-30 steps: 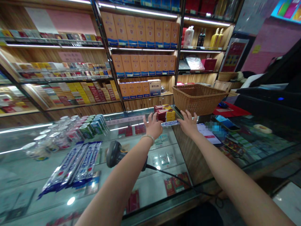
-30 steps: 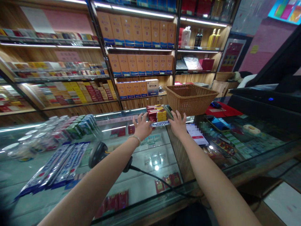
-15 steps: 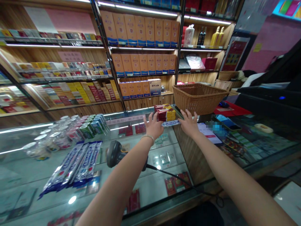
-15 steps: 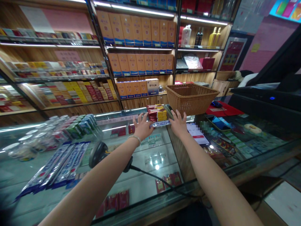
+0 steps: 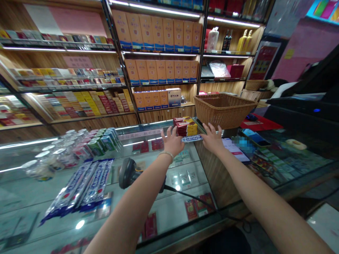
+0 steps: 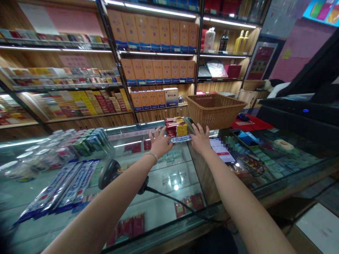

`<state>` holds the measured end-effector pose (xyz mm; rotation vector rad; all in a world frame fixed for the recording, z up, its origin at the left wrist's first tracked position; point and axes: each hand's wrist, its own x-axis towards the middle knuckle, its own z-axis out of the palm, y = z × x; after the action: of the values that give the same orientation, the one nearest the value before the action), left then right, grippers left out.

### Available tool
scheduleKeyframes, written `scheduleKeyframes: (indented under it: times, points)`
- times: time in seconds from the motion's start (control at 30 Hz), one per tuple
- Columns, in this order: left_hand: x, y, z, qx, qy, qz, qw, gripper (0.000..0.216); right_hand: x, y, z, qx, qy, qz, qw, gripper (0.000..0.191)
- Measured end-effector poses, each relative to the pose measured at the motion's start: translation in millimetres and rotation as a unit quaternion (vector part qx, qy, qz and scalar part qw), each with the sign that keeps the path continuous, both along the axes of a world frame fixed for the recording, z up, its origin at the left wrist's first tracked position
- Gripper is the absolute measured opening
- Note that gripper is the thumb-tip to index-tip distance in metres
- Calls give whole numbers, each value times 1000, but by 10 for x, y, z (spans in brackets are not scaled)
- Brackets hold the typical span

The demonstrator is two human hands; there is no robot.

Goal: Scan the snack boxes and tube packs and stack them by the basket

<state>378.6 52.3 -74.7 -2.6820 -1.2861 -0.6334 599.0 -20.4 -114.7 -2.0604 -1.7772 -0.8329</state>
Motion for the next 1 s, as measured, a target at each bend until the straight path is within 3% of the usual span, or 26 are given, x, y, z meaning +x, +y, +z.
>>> scheduleKeyframes:
  times: [1.0]
  points:
    - [-40, 28, 18, -13, -8, 27, 1000, 32, 18, 8, -21, -9, 10, 2, 1000, 36]
